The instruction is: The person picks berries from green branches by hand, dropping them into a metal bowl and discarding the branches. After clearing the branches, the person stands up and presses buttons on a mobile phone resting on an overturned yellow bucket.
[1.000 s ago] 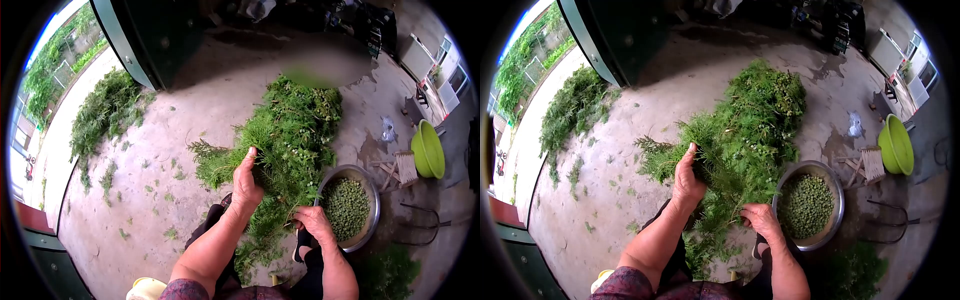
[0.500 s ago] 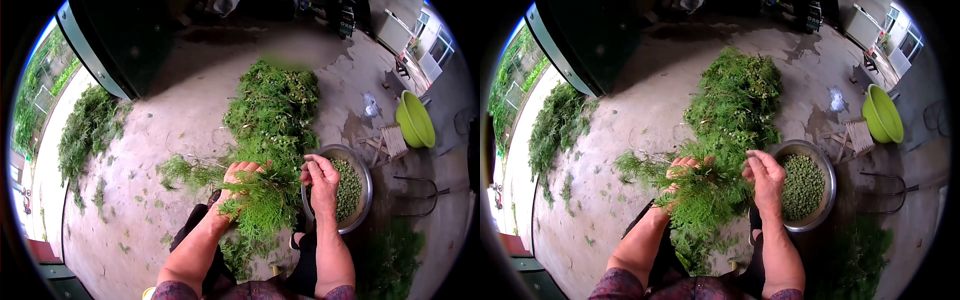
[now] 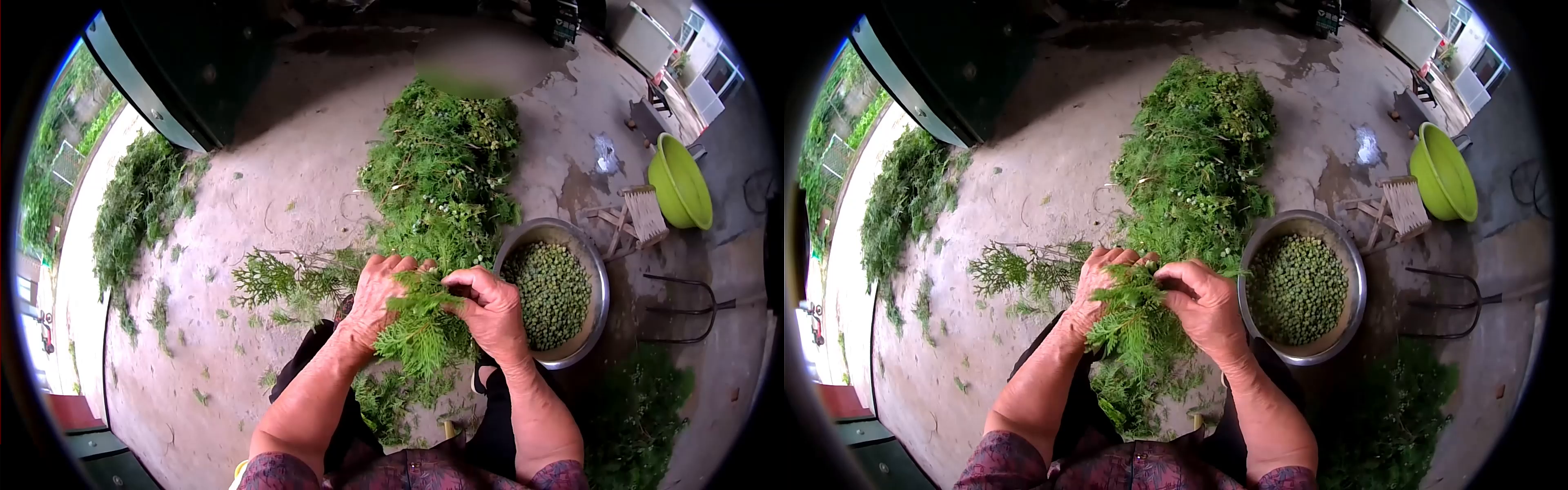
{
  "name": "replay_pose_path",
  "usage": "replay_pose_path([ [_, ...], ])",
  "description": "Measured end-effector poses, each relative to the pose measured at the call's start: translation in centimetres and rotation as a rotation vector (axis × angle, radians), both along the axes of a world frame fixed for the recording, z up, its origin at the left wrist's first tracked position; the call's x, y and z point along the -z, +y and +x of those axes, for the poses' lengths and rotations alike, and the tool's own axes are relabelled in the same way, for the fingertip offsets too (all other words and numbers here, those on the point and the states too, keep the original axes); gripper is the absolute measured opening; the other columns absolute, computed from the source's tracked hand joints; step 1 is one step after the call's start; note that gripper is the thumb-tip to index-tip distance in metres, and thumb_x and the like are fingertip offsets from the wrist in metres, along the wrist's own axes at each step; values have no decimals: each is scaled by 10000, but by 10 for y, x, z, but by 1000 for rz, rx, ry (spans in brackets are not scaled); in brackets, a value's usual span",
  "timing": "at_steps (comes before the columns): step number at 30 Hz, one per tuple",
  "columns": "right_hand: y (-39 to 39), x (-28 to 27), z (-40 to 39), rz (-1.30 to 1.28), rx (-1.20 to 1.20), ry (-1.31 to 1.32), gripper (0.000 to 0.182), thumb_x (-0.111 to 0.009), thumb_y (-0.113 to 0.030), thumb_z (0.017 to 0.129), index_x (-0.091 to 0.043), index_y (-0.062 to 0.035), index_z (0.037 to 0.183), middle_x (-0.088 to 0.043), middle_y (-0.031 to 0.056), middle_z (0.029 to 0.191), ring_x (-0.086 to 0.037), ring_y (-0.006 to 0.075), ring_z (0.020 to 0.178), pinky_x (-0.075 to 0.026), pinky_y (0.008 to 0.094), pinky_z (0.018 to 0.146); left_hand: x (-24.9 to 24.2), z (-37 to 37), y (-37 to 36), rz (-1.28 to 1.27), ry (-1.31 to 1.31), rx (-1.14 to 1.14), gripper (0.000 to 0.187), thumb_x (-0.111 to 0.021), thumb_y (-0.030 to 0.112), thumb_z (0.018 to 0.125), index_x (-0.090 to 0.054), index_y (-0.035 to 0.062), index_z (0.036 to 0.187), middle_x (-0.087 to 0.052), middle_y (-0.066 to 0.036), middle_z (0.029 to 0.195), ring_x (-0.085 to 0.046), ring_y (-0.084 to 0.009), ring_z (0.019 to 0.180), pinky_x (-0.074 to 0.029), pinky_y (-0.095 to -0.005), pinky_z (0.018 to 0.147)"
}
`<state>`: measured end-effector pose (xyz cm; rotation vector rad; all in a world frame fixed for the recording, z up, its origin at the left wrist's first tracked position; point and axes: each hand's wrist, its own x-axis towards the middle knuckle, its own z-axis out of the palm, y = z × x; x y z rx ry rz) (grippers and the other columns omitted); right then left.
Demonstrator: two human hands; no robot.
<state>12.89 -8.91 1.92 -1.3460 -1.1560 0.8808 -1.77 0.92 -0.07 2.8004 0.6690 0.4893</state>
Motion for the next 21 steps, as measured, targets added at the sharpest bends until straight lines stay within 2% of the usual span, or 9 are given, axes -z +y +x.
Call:
replay_pose_path([
  [2,-2,3,5,-77,8,179,292,-649,48,743,-596,-21,1021,-607,-3,892,-562,62,780,-464,203,703,-1,-4,2,-25,-87,60,465,-612,314,633,-555,79,1030,-556,-74,899,-528,-224,859,-387,-342,734],
  [5,-1,17,12,-111,53,400,286,-655,40,744,-603,-23,1018,-614,2,900,-561,60,781,-466,202,700,11,-3,4,44,52,36,417,-618,295,625,-564,76,976,-561,-77,906,-533,-232,870,-394,-337,750],
  [6,0,19,11,-113,94,498,265,-644,33,758,-596,-5,1016,-619,21,907,-564,73,787,-470,204,698,7,-2,1,27,-44,12,372,-630,273,607,-568,72,914,-557,-79,915,-534,-241,880,-405,-354,751],
  [9,1,20,14,-104,94,640,246,-626,17,780,-572,11,1020,-617,41,904,-566,88,781,-475,216,706,3,-3,4,-244,-74,68,396,-618,295,625,-577,57,939,-559,-84,970,-534,-254,916,-417,-381,770],
  [10,1,20,15,-91,68,714,242,-615,-6,794,-549,15,1026,-608,51,903,-563,99,780,-470,223,715,-3,-3,2,-486,-178,86,466,-598,293,684,-559,14,1055,-541,-129,1093,-519,-277,1014,-412,-388,849],
  [12,5,22,21,-71,90,634,252,-616,-17,797,-541,8,1035,-602,50,907,-561,100,778,-470,227,719,5,-8,-7,-1200,-551,115,508,-592,260,712,-516,-7,1138,-506,-165,1172,-491,-285,1081,-386,-374,905],
  [15,5,24,29,-69,31,649,255,-620,-43,800,-541,-7,1041,-597,36,916,-557,92,789,-465,222,720,1,-14,-1,-1432,-498,161,517,-576,129,754,-452,-29,1230,-443,-219,1261,-448,-287,1152,-348,-335,961],
  [17,7,22,31,-51,-17,619,251,-622,-51,800,-542,-14,1036,-595,27,914,-555,87,789,-465,220,722,-22,-13,8,-965,-103,169,497,-562,99,765,-450,-35,1231,-446,-217,1257,-452,-281,1146,-354,-323,953],
  [21,5,19,34,-107,-103,649,271,-656,-77,778,-554,-24,1024,-576,10,922,-546,75,812,-456,203,724,-30,-9,8,-1187,-146,-3,453,-563,-1,725,-506,-7,1175,-557,-144,1155,-530,-224,1063,-397,-301,907],
])
